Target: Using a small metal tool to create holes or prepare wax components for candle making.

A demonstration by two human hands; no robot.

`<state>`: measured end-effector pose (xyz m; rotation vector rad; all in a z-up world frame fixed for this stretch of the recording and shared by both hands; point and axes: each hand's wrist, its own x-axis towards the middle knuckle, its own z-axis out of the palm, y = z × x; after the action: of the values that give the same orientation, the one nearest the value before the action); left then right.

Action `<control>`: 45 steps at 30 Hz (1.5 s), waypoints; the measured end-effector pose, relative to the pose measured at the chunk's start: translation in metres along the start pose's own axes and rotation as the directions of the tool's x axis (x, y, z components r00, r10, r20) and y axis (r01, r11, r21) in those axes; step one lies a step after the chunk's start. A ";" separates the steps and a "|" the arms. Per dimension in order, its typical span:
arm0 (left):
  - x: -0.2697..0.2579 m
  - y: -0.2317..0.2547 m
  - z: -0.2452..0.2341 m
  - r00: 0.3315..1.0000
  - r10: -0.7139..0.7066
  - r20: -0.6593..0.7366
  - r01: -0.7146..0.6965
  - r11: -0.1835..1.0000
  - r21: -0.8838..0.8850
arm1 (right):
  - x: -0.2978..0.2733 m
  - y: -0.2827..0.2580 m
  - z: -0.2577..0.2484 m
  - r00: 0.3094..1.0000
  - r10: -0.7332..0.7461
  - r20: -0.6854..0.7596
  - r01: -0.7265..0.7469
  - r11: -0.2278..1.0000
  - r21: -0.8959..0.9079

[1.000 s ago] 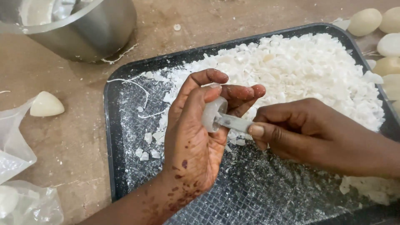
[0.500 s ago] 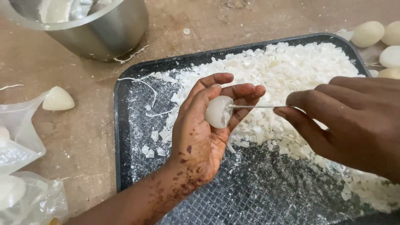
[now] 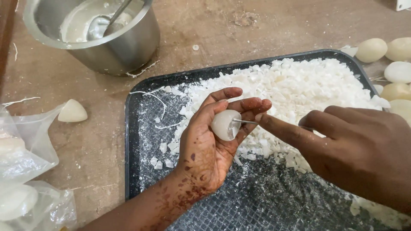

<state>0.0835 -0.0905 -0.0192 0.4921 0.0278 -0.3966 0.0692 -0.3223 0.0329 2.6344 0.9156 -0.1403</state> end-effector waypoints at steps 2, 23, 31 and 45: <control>0.001 0.000 0.000 1.000 -0.008 -0.015 0.008 1.000 0.000 | -0.004 0.001 0.001 0.998 -0.055 -0.029 0.055 0.998 -0.012; -0.012 -0.017 0.010 0.994 0.105 0.033 -0.110 0.920 0.376 | -0.018 -0.032 -0.015 0.936 0.222 0.272 -0.312 0.883 0.350; -0.013 -0.016 0.013 0.991 0.130 0.025 -0.128 0.889 0.440 | 0.008 -0.021 -0.037 0.794 0.212 0.570 -0.536 0.687 0.491; -0.005 -0.006 0.020 0.973 0.192 0.125 -0.224 0.912 0.343 | 0.000 -0.002 0.013 0.943 0.074 -0.324 0.185 0.692 0.698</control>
<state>0.0758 -0.1028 -0.0041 0.8273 -0.1849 -0.2117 0.0684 -0.3260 0.0201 3.4484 1.2548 -0.0848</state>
